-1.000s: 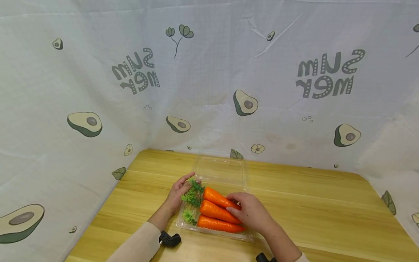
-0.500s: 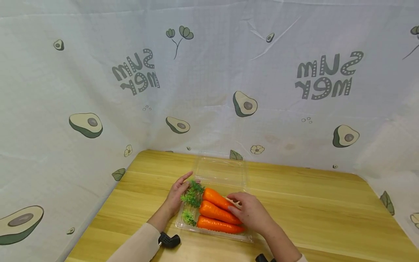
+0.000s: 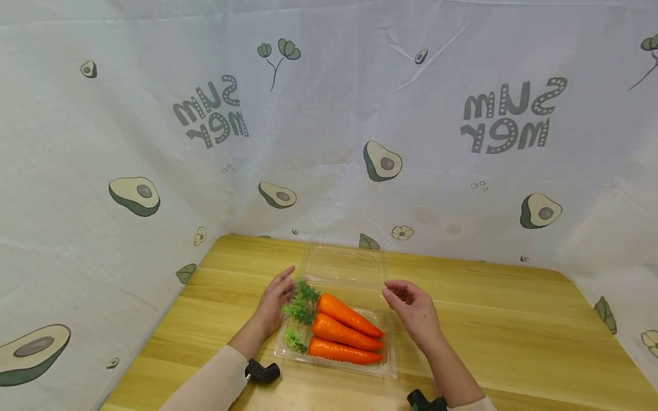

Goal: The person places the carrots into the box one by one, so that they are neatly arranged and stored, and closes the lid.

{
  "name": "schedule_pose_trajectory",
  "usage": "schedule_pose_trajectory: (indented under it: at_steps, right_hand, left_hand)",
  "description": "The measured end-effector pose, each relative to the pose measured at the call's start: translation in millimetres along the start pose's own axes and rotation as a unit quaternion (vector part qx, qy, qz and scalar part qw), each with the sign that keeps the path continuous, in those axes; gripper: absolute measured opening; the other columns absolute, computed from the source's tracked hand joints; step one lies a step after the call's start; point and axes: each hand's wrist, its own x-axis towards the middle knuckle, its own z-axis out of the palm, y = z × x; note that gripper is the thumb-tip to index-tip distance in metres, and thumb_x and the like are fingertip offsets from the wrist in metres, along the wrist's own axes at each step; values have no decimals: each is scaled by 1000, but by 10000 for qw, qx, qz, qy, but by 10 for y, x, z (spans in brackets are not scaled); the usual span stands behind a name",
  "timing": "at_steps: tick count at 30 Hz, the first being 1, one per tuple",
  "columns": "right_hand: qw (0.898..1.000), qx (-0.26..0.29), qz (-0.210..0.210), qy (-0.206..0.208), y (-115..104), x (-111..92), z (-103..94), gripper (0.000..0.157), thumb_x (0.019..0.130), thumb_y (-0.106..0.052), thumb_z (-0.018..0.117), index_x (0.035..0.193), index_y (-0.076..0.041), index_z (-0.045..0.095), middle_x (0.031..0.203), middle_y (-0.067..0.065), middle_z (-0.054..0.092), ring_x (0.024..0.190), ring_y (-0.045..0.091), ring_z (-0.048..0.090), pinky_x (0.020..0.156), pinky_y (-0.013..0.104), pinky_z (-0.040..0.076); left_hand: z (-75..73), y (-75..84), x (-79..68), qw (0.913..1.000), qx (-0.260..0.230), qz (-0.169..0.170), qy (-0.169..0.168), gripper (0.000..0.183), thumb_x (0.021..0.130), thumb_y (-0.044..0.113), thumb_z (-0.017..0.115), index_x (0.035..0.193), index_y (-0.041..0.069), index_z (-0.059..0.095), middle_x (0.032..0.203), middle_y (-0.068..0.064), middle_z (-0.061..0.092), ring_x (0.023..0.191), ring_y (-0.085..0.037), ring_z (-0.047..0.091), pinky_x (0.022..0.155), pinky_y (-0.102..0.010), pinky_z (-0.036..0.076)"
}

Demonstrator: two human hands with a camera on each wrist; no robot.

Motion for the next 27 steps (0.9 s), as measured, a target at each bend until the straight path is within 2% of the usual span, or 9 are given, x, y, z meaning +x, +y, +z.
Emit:
schedule_pose_trajectory:
  at_steps: [3, 6, 9, 13, 16, 20, 24, 27]
  right_hand:
    - [9978, 483, 438, 114, 52, 50, -80, 48, 103, -30, 63, 135, 4, 55, 98, -20, 66, 92, 1, 64, 82, 14, 55]
    - [9918, 957, 845, -26, 104, 105, -161, 47, 104, -33, 60, 136, 0, 54, 99, -22, 64, 94, 2, 63, 84, 13, 55]
    - [9804, 1498, 1239, -321, 155, 168, -237, 39, 105, -33, 57, 136, -9, 55, 100, -19, 65, 95, 3, 64, 86, 15, 55]
    - [9598, 2122, 1672, -765, 220, 252, -313, 34, 106, -33, 55, 135, -16, 54, 104, -14, 66, 96, 4, 65, 88, 19, 56]
    - [9464, 2408, 1841, -1113, 268, 303, -342, 31, 107, -33, 54, 134, -17, 53, 109, -11, 65, 99, 6, 66, 90, 21, 57]
    - [9314, 2658, 1924, -1573, 323, 352, -352, 26, 108, -28, 52, 131, -17, 54, 112, -8, 65, 101, 8, 66, 91, 23, 57]
    - [9163, 2941, 1964, -1881, 349, 395, -345, 19, 108, -20, 51, 125, -20, 59, 108, -7, 68, 96, 8, 67, 86, 23, 58]
    - [9048, 3171, 1931, -2086, 356, 418, -340, 20, 108, -14, 49, 120, -22, 63, 105, -5, 68, 91, 8, 68, 83, 22, 58]
  left_hand:
    - [7, 9, 23, 9999, -85, -96, 52, 59, 109, 27, 47, 159, 3, 30, 97, 13, 55, 93, -6, 55, 85, -24, 38]
    - [18, 24, 47, 9997, -102, -181, 98, 57, 108, 24, 49, 158, 4, 33, 95, 12, 56, 91, -6, 55, 84, -24, 38]
    - [23, 49, 65, 9995, 4, -303, 97, 56, 107, 22, 49, 157, 3, 35, 95, 11, 56, 90, -6, 55, 82, -24, 38]
    - [8, 119, 96, 9987, 55, -513, 43, 55, 106, 20, 49, 156, 2, 36, 95, 9, 55, 88, -6, 55, 79, -25, 39]
    - [-27, 203, 129, 9975, 99, -694, -31, 55, 106, 19, 49, 156, 1, 36, 105, 2, 59, 86, -8, 57, 78, -25, 44]
    - [-100, 324, 172, 9929, 406, -1088, -264, 55, 105, 20, 50, 157, 5, 37, 123, -7, 58, 85, -11, 60, 76, -26, 52]
    - [-164, 404, 219, 9845, 607, -1498, -683, 55, 104, 15, 53, 156, 9, 39, 109, -6, 59, 80, -13, 62, 73, -26, 55]
    - [-188, 438, 237, 9794, 641, -1638, -994, 57, 103, 10, 53, 157, 8, 37, 96, -3, 58, 78, -12, 61, 72, -26, 56]
